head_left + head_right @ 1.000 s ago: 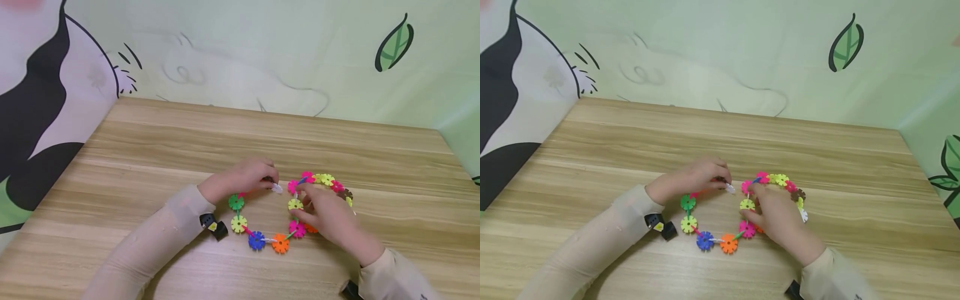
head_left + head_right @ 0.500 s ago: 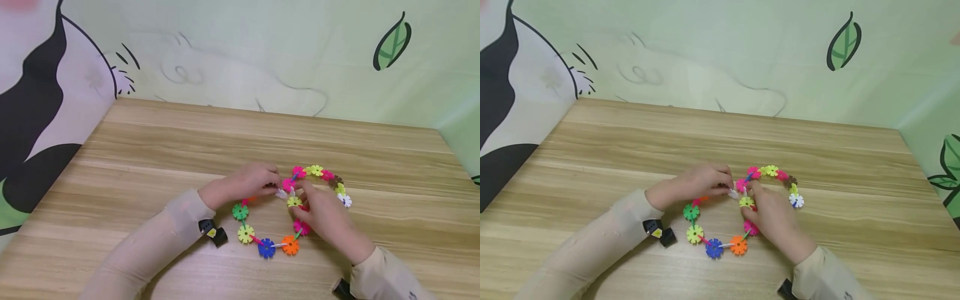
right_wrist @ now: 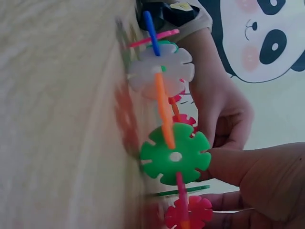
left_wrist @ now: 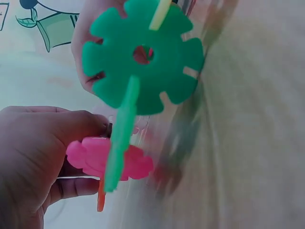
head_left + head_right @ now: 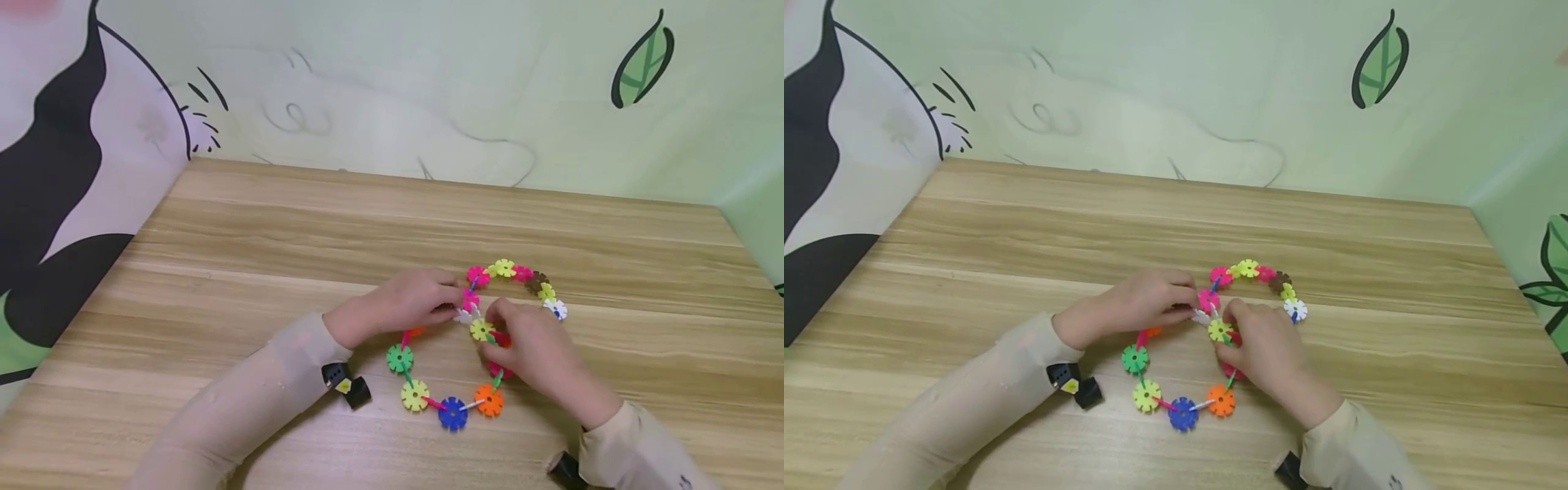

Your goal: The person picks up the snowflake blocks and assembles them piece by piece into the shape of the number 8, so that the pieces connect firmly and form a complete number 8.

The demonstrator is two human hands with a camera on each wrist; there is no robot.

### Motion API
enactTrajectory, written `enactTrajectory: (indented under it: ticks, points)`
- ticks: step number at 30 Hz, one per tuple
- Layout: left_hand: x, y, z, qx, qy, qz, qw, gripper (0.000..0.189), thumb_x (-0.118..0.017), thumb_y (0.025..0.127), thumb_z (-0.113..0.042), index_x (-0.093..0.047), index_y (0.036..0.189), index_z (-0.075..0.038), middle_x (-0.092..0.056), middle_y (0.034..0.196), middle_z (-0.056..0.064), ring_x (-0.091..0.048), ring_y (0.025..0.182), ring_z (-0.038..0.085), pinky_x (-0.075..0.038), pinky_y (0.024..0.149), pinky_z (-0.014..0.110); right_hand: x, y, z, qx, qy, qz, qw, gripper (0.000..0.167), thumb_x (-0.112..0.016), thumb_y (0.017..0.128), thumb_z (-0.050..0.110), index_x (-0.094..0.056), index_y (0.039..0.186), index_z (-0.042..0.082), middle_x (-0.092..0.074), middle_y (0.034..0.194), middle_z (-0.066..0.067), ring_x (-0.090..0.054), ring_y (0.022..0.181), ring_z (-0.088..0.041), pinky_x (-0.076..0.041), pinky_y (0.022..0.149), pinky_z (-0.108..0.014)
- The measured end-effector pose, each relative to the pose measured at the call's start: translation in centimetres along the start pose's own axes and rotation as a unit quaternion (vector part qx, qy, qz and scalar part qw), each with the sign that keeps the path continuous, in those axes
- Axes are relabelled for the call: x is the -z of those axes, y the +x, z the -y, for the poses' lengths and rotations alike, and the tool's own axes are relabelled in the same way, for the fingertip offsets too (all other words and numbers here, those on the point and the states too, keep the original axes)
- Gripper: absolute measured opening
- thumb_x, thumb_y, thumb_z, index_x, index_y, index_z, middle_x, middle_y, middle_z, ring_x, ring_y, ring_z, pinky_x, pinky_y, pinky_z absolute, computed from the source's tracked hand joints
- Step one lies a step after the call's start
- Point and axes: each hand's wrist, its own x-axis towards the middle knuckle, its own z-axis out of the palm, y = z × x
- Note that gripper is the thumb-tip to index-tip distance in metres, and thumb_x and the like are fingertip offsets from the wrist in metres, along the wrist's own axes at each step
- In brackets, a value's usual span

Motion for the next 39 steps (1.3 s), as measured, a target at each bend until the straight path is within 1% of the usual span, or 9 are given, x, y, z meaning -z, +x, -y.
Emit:
enactTrajectory:
  ticks: [4, 10, 17, 20, 24, 29, 34, 37, 39]
  points:
    - [0.0, -0.3, -0.2, -0.008, -0.004, -0.007, 0.9999, 0.006, -0.066, 0.090, -0.018, -0.069, 0.088, -0.013, -0.064, 0.090, 0.001, -0.059, 0.078, 0.011, -0.051, 0.072, 0.022, 0.2, 0.0, 0.0, 0.009, 0.004, 0.010, 0.9999, 0.029, -0.076, 0.076, 0.017, -0.066, 0.101, 0.006, -0.069, 0.083, -0.002, -0.056, 0.068, -0.011, -0.048, 0.064, -0.031]
    - [0.0, -0.3, -0.7, -0.005, 0.003, 0.007, 1.0000, 0.008, -0.065, 0.091, -0.020, -0.069, 0.091, -0.014, -0.064, 0.091, 0.000, -0.057, 0.078, 0.010, -0.051, 0.072, 0.021, 0.0, 0.0, -0.1, 0.018, 0.006, 0.013, 0.9997, 0.035, -0.075, 0.080, 0.018, -0.069, 0.111, 0.003, -0.072, 0.101, -0.010, -0.064, 0.083, -0.020, -0.053, 0.076, -0.042]
    - [0.1, -0.1, -0.7, -0.005, 0.007, 0.006, 0.9999, 0.007, -0.064, 0.091, -0.019, -0.067, 0.088, -0.014, -0.061, 0.085, 0.000, -0.052, 0.073, 0.009, -0.047, 0.066, 0.019, 0.7, 0.2, -0.8, 0.012, 0.095, 0.034, 0.9948, 0.022, -0.060, 0.092, 0.012, -0.070, 0.110, 0.002, -0.072, 0.108, -0.014, -0.066, 0.098, -0.027, -0.053, 0.085, -0.047]
    - [0.1, -0.2, -0.6, -0.003, 0.004, 0.009, 0.9999, 0.008, -0.064, 0.091, -0.020, -0.067, 0.088, -0.014, -0.061, 0.086, 0.000, -0.052, 0.073, 0.009, -0.047, 0.066, 0.019, 0.7, 0.3, -0.9, 0.018, 0.102, 0.044, 0.9937, 0.025, -0.064, 0.090, 0.014, -0.070, 0.111, 0.002, -0.071, 0.109, -0.013, -0.066, 0.102, -0.028, -0.052, 0.087, -0.047]
    - [0.1, -0.4, -0.6, 0.000, 0.005, 0.013, 0.9999, 0.009, -0.065, 0.092, -0.022, -0.070, 0.091, -0.015, -0.065, 0.092, -0.001, -0.058, 0.079, 0.009, -0.050, 0.071, 0.020, 0.3, 0.2, -0.6, 0.015, 0.054, 0.047, 0.9974, 0.035, -0.074, 0.083, 0.024, -0.069, 0.111, 0.004, -0.072, 0.107, -0.010, -0.065, 0.101, -0.027, -0.052, 0.086, -0.045]
    - [0.0, -0.5, -0.5, -0.017, 0.016, 0.003, 0.9997, 0.010, -0.064, 0.092, -0.022, -0.072, 0.096, -0.016, -0.066, 0.097, -0.001, -0.062, 0.087, 0.010, -0.052, 0.077, 0.021, -0.4, 0.0, 0.1, 0.009, -0.014, 0.013, 0.9998, 0.037, -0.077, 0.080, 0.028, -0.070, 0.108, 0.005, -0.072, 0.102, -0.010, -0.064, 0.097, -0.030, -0.050, 0.085, -0.047]
    - [-0.1, -0.6, -0.5, -0.033, 0.036, -0.014, 0.9987, 0.009, -0.065, 0.092, -0.023, -0.072, 0.095, -0.017, -0.063, 0.093, 0.000, -0.059, 0.084, 0.011, -0.051, 0.074, 0.021, -0.6, 0.1, 0.3, 0.001, 0.007, 0.001, 1.0000, 0.040, -0.079, 0.078, 0.024, -0.067, 0.111, 0.005, -0.072, 0.094, -0.007, -0.064, 0.081, -0.020, -0.052, 0.073, -0.038]
    - [-0.1, -0.6, -0.6, -0.030, 0.045, -0.011, 0.9985, 0.009, -0.064, 0.092, -0.022, -0.072, 0.095, -0.017, -0.062, 0.092, -0.001, -0.057, 0.085, 0.012, -0.050, 0.074, 0.021, -0.7, 0.1, 0.2, -0.002, 0.026, -0.001, 0.9997, 0.038, -0.080, 0.077, 0.022, -0.066, 0.108, 0.005, -0.072, 0.088, -0.005, -0.062, 0.074, -0.015, -0.051, 0.067, -0.034]
    - [0.0, -0.6, -0.7, -0.028, 0.054, -0.005, 0.9981, 0.009, -0.064, 0.093, -0.022, -0.072, 0.095, -0.017, -0.062, 0.092, -0.001, -0.057, 0.085, 0.012, -0.050, 0.074, 0.022, -0.7, 0.1, 0.2, -0.002, 0.033, -0.004, 0.9995, 0.034, -0.081, 0.077, 0.021, -0.065, 0.103, 0.005, -0.072, 0.089, -0.005, -0.064, 0.075, -0.016, -0.052, 0.068, -0.035]
